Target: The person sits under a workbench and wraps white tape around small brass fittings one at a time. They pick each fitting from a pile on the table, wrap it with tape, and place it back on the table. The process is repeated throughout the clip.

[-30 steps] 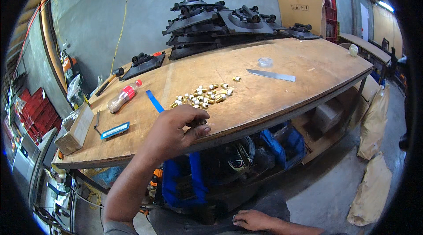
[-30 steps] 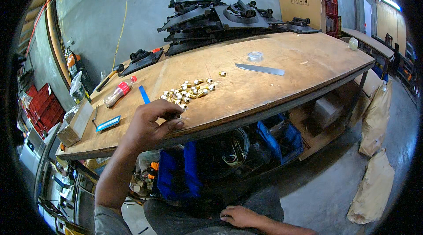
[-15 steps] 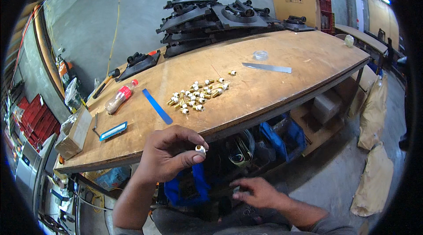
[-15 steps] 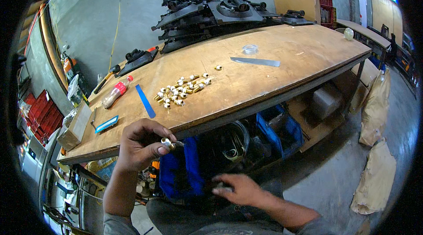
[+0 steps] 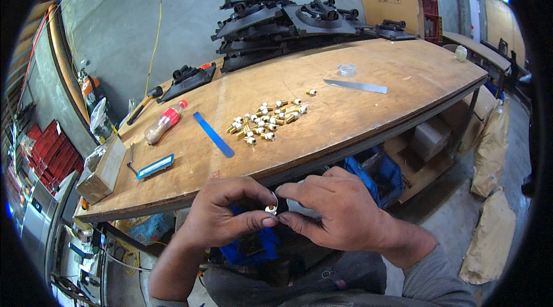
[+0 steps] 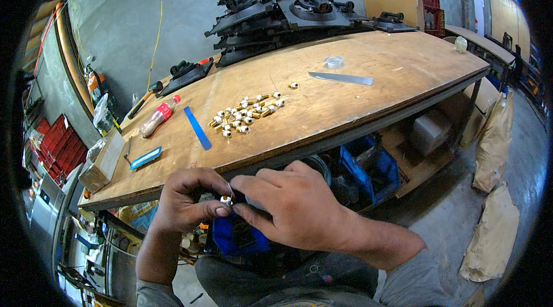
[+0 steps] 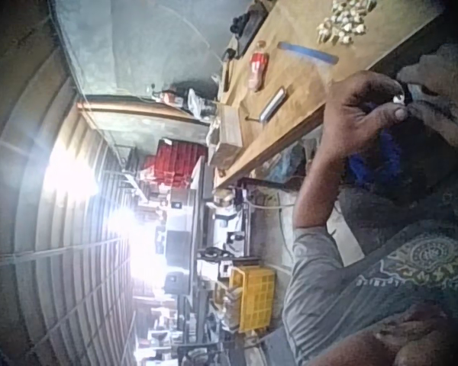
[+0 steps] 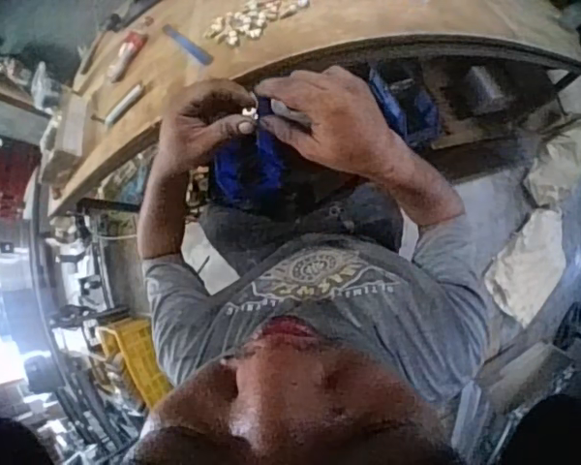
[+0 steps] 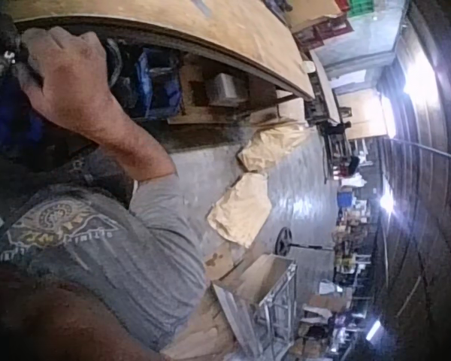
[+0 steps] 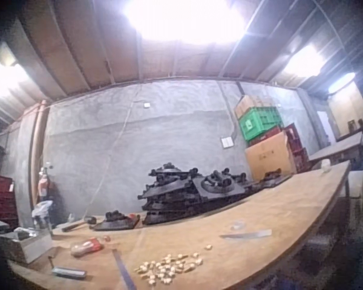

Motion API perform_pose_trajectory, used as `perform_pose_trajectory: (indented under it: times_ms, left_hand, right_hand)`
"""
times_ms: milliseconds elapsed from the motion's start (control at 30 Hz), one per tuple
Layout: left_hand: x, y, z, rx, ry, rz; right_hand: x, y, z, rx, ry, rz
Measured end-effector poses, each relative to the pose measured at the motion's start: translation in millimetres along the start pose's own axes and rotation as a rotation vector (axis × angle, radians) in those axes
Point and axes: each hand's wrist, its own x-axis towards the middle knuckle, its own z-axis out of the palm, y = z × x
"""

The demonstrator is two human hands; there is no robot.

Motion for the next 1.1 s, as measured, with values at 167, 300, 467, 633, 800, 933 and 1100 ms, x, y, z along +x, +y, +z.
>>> perform_pose_trajectory:
  times_ms: [167,300,467,633,800,933,1100]
  left_hand:
    - [1.5,5.7,-1.7,0.053,-0.055,-0.017]
    - [1.3,-1.8,2.6,-0.011,0.006,-0.002]
    - [-2.6,-4.8,8.9,-0.121,0.105,-0.029]
    - [-1.5,-9.1,10.2,-0.049,0.062,0.002]
    - [-5.6,-10.7,11.3,-0.095,0.104,-0.009]
    - [-7.3,-10.3,10.7,-0.168,0.174,0.026]
    - [-8.2,-12.0,10.9,-0.138,0.124,-0.004]
  right_hand:
    - [3.1,3.0,3.8,-0.077,0.092,-0.119]
    - [-0.4,8.2,4.7,-0.173,0.114,-0.197]
    - [-4.0,9.2,5.3,-0.161,0.097,-0.235]
    - [-8.0,11.1,7.3,-0.138,0.119,-0.235]
    - [-6.4,15.1,5.4,-0.121,0.181,-0.226]
    - [-14.0,19.1,0.8,-0.034,0.132,-0.129]
    - [-15.3,19.1,2.2,0.025,0.069,-0.028]
